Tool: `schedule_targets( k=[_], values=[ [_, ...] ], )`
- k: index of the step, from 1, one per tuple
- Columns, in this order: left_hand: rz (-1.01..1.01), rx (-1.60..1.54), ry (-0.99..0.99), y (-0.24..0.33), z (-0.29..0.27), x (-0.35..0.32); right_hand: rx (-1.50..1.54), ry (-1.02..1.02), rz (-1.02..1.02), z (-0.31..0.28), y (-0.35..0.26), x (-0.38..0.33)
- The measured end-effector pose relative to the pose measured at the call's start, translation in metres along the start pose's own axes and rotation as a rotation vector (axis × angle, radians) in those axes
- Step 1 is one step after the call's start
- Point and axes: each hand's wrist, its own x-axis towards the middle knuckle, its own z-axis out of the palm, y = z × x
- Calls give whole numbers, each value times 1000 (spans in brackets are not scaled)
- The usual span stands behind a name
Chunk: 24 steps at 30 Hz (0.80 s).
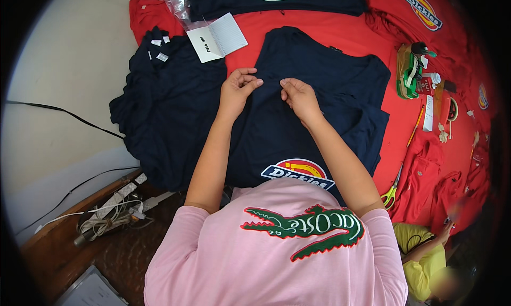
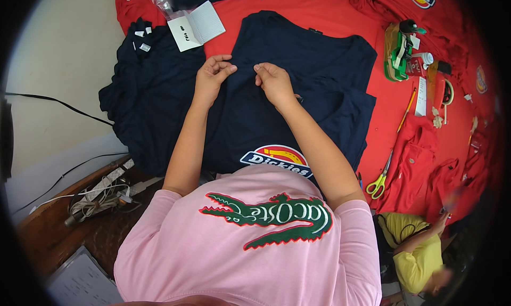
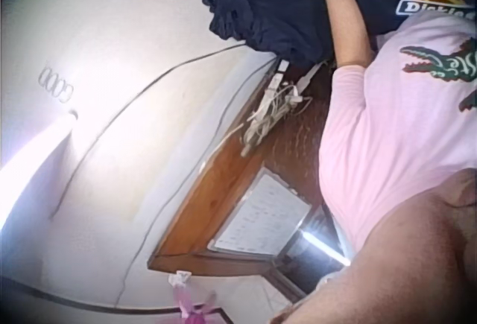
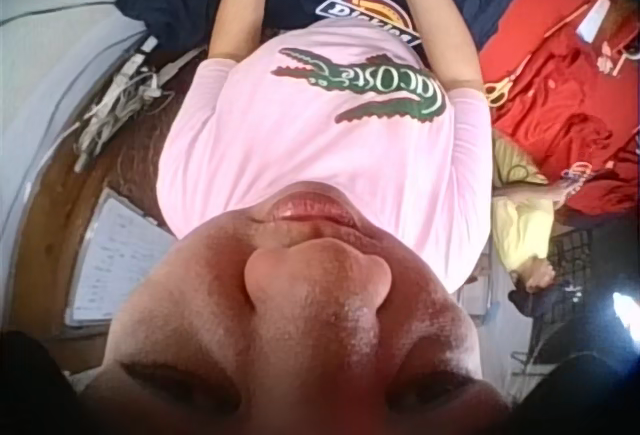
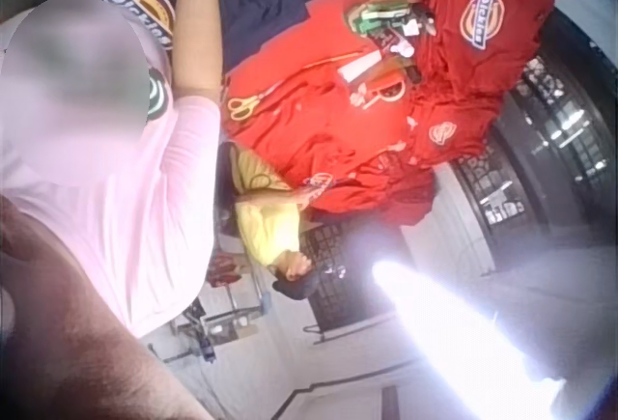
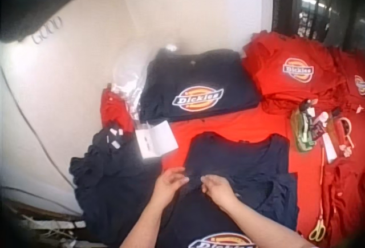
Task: The person picks up dark sleeveless shirts from a table, lays them flat to check the seams and fabric, and uses shears to trim loose threads before folding them.
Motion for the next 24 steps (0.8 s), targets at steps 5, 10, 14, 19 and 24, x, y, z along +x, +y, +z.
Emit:
schedule_targets(
  k=[5,10,14,19,24],
  values=[
    [157,-129,95,-23,4,26,-315,188,-137,4,7,10],
    [155,126,89,-24,-6,29,-74,-23,1,-27,-12,6],
    [510,713,205,21,5,-11,-17,288,-371,-102,-40,-57],
    [671,825,-55,-3,35,-87,-659,943,-627,-197,6,-146],
    [613,1182,-135,-30,54,-91,-1143,613,-658,-174,52,-206]
  ],
)
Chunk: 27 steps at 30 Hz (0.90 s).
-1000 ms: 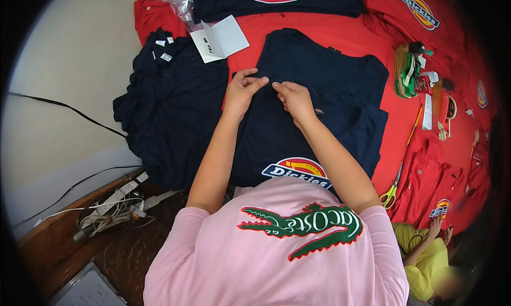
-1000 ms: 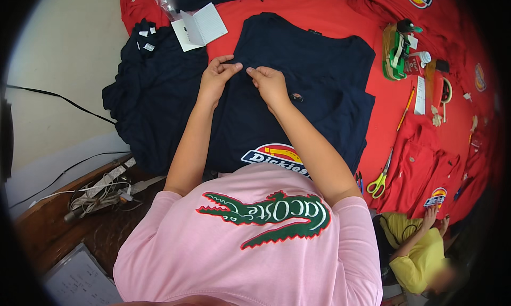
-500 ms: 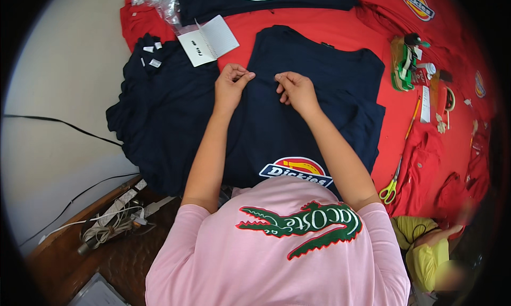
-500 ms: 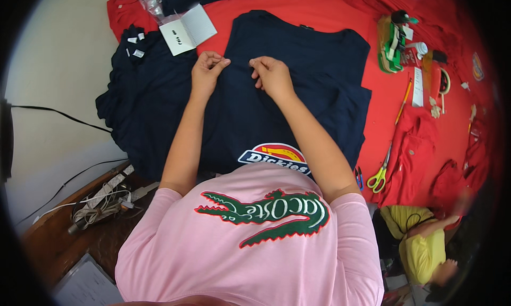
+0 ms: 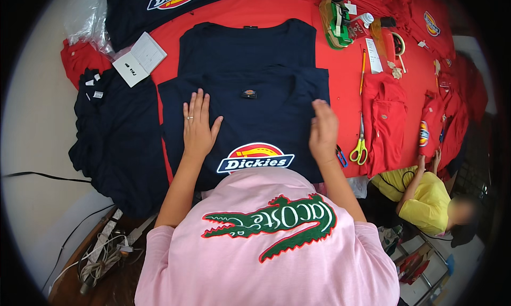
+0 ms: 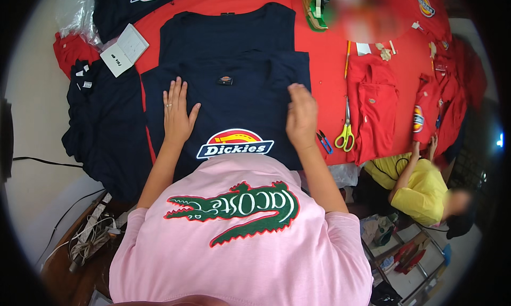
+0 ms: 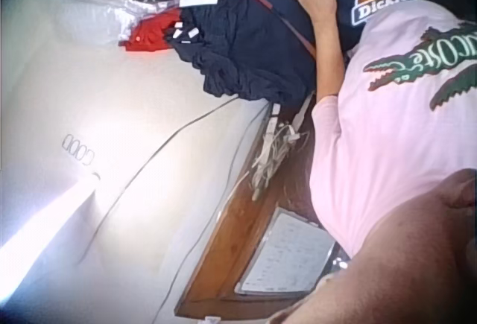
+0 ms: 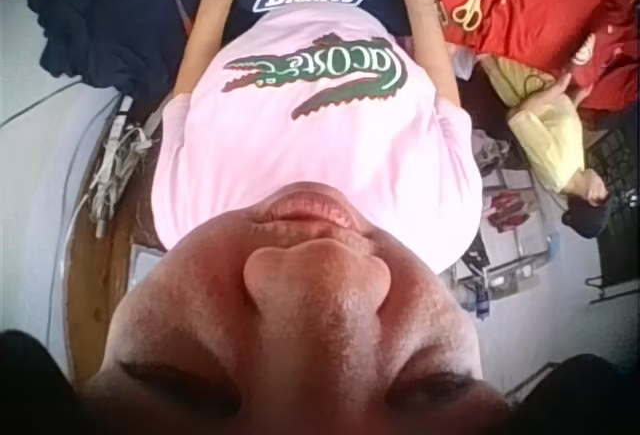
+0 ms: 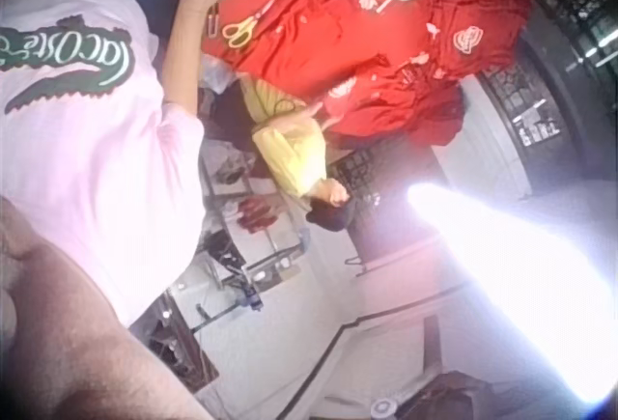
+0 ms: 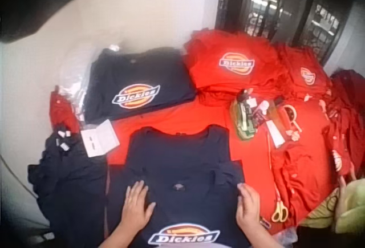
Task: The person picks up dark sleeveless shirts from a table, lays them flat to check the seams and fabric, and uses shears to trim loose threads before folding them.
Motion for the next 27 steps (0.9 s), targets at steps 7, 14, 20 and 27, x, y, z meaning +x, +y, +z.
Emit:
schedule_targets(
  k=[7,14,20,27],
  values=[
    [-101,213,-84,8,0,11,57,-238,31,41,-11,31],
    [-78,-622,39,88,-18,53,478,223,739,15,52,76],
    [-733,-1582,-356,149,56,113,752,-146,1018,4,48,74],
    [-764,-1452,-689,166,65,136,833,24,911,-1,38,51]
  ],
)
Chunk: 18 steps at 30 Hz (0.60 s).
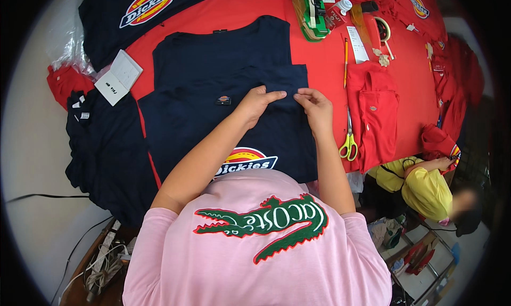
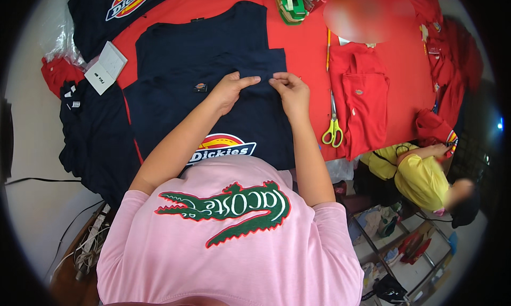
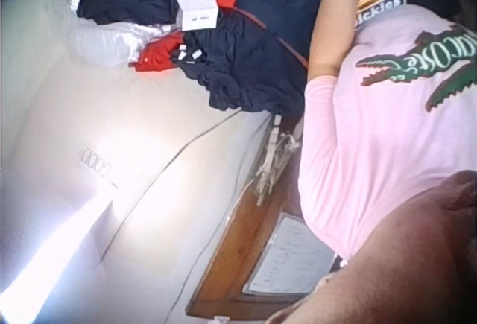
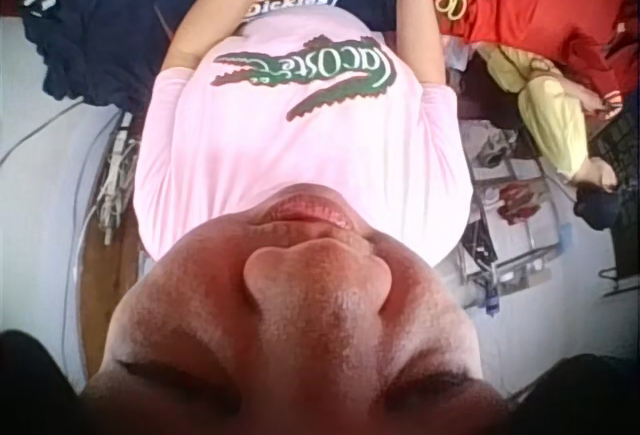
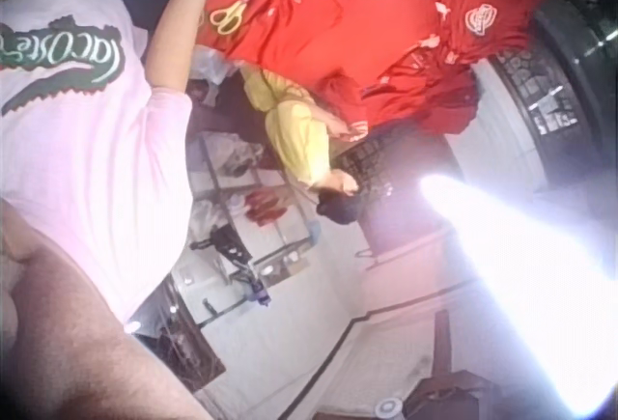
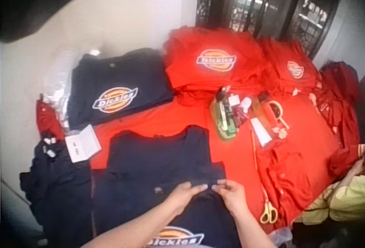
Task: The person picks up dark sleeveless shirts from a table, lays them flat to check the seams and fabric, and uses shears to trim loose threads before folding them.
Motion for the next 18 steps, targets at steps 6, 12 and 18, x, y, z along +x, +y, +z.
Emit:
schedule_targets(
  k=[6,12,18],
  values=[
    [18,-76,-110,-17,-11,0,-924,286,-264,-75,20,-75],
    [-5,-292,-135,-23,4,-32,-1132,257,-425,-100,71,-120],
    [-198,-422,-163,-42,2,-54,-937,209,-537,-115,69,-92]
  ],
)
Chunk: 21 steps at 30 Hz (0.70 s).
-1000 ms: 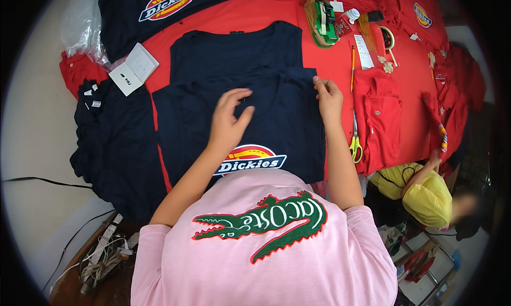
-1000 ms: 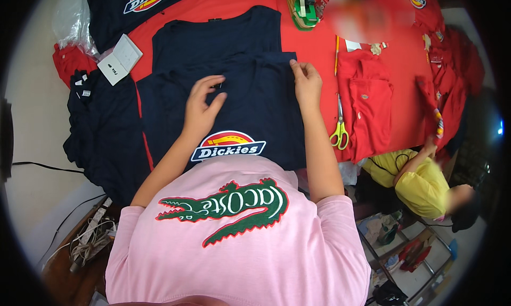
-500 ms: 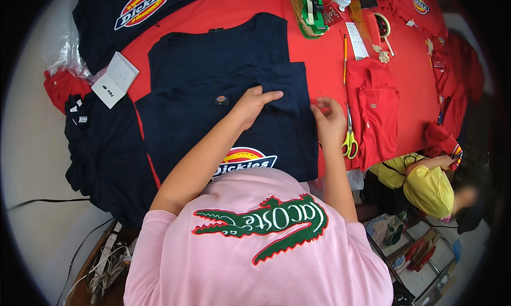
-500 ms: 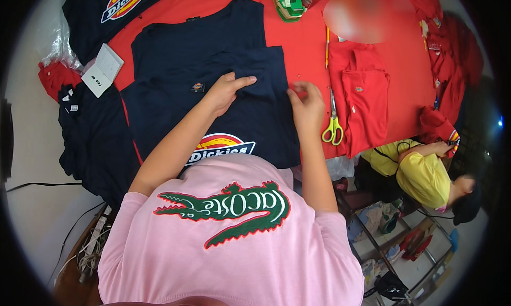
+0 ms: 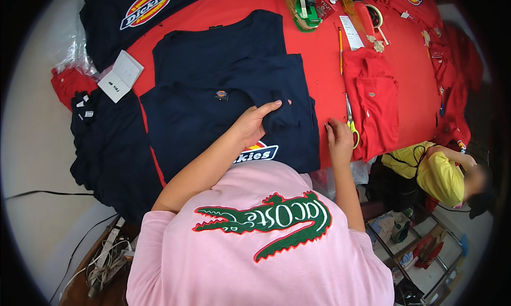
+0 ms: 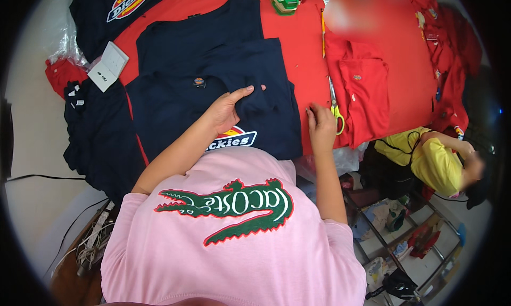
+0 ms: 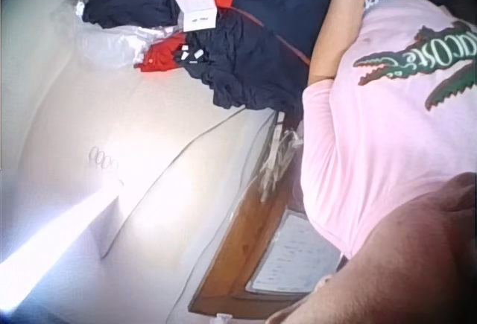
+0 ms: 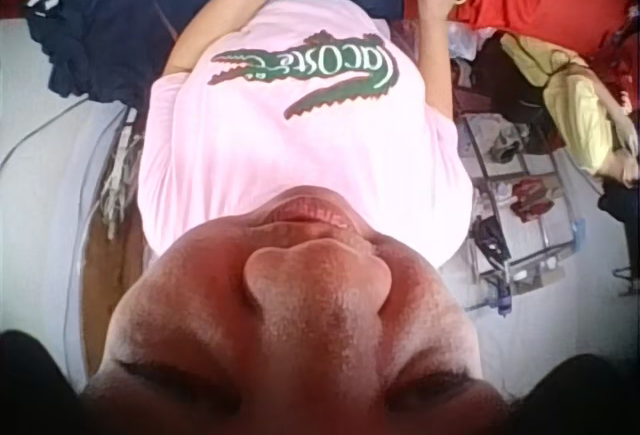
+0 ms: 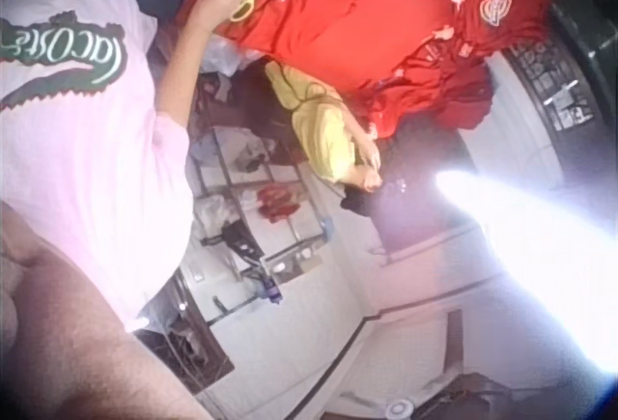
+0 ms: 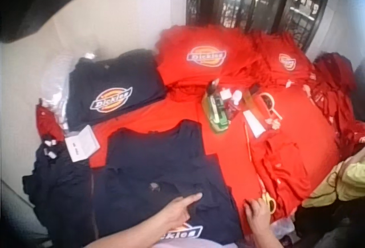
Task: The person picks up dark sleeveless shirts from a table, lays them flat to check the seams and fabric, and uses shears to trim loose threads before folding them.
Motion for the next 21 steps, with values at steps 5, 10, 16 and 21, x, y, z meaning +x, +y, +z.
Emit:
schedule_targets(
  k=[5,10,16,21],
  values=[
    [135,25,-90,7,12,-48,74,-6,249,-13,-13,-31],
    [178,96,30,1,8,-68,74,-76,249,-4,11,-44],
    [394,249,11,-7,23,-78,723,-8,348,4,-34,3],
    [422,362,30,1,26,-83,1486,-152,317,-27,-149,33]
  ],
)
